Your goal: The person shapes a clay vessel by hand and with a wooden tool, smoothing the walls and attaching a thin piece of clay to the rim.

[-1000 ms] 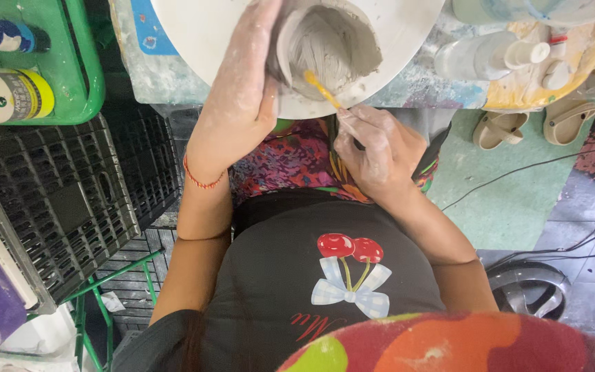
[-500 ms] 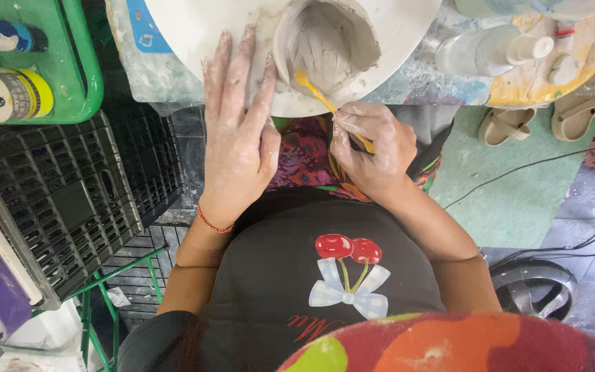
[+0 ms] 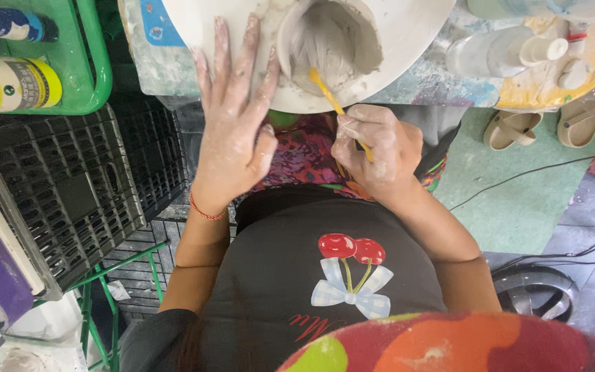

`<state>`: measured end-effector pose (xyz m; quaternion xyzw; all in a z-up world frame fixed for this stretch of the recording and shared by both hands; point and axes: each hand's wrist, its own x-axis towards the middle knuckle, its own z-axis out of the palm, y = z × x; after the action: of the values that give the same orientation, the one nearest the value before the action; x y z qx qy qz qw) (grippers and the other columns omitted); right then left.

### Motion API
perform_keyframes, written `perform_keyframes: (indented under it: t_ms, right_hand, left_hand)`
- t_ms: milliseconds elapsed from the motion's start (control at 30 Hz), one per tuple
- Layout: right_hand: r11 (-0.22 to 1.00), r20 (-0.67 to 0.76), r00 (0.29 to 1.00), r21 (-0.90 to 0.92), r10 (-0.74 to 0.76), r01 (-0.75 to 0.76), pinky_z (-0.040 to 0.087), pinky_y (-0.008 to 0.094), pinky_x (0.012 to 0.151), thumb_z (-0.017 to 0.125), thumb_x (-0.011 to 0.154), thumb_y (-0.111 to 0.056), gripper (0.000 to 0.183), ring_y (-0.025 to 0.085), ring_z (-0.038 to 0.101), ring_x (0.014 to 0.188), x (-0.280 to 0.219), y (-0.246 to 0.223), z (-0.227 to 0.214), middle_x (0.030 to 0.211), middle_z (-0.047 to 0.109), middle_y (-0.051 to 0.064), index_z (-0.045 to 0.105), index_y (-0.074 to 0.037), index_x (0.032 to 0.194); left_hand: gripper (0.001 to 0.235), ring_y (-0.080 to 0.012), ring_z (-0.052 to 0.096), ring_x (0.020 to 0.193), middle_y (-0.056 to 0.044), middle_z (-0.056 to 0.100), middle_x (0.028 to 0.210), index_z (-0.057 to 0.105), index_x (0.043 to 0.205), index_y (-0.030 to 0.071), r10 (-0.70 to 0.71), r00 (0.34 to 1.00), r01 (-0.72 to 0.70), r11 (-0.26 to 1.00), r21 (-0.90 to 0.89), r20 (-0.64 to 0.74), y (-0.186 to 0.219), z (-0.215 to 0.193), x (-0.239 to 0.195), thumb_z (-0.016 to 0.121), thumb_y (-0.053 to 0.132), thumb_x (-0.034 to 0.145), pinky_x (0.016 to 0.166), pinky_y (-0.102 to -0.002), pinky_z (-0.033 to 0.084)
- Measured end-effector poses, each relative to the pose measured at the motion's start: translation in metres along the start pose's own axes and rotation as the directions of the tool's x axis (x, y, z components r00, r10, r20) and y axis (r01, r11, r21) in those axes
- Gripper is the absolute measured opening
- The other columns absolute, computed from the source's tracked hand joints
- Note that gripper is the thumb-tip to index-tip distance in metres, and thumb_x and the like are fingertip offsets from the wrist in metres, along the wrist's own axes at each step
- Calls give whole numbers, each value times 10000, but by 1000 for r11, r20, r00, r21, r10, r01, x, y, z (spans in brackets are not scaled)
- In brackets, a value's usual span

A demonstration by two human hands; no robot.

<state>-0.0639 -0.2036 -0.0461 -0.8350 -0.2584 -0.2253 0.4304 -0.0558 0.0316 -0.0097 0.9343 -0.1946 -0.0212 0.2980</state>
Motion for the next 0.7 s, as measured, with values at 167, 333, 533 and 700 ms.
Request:
perform_keyframes:
  t_ms: [167, 333, 533, 700]
  right_hand:
    - [999, 7, 1000, -30, -29, 29, 546, 341, 618, 850, 858, 105, 416, 264, 711, 770, 1, -5, 12, 1040, 681, 151, 556, -13, 1130]
    - [982, 77, 993, -158, -93, 104, 522, 352, 603, 860, 874, 34, 457, 241, 670, 741, 12, -11, 18, 1146, 666, 140, 527, -29, 1181]
    - [963, 191, 974, -214, -125, 165, 490, 312, 585, 821, 910, 18, 391, 191, 674, 794, 22, -20, 24, 1164, 629, 116, 537, -18, 1176]
    - [974, 192, 969, -132, -156, 183, 495, 321, 601, 841, 894, -5, 380, 171, 658, 781, 10, -16, 17, 1149, 627, 88, 557, -22, 1146]
  left_hand:
    - [525, -385, 153, 1600, -117, 319, 1720, 594, 1529, 86, 13, 997, -18, 998, -59, -71, -18, -2, 4, 438, 251, 1056, 1308, -600, 37]
    - [526, -373, 229, 1613, -115, 411, 1668, 692, 1421, 63, 24, 988, -40, 994, -102, -154, -32, 4, 9, 410, 268, 1027, 1304, -571, 62]
    - [537, -380, 244, 1617, -125, 441, 1648, 713, 1405, 49, 9, 984, -30, 992, -119, -177, -34, 6, 8, 405, 272, 1025, 1297, -559, 45]
    - [543, -380, 260, 1612, -123, 451, 1641, 711, 1400, 41, 15, 982, -40, 991, -130, -186, -33, 4, 10, 383, 253, 1023, 1295, -556, 52]
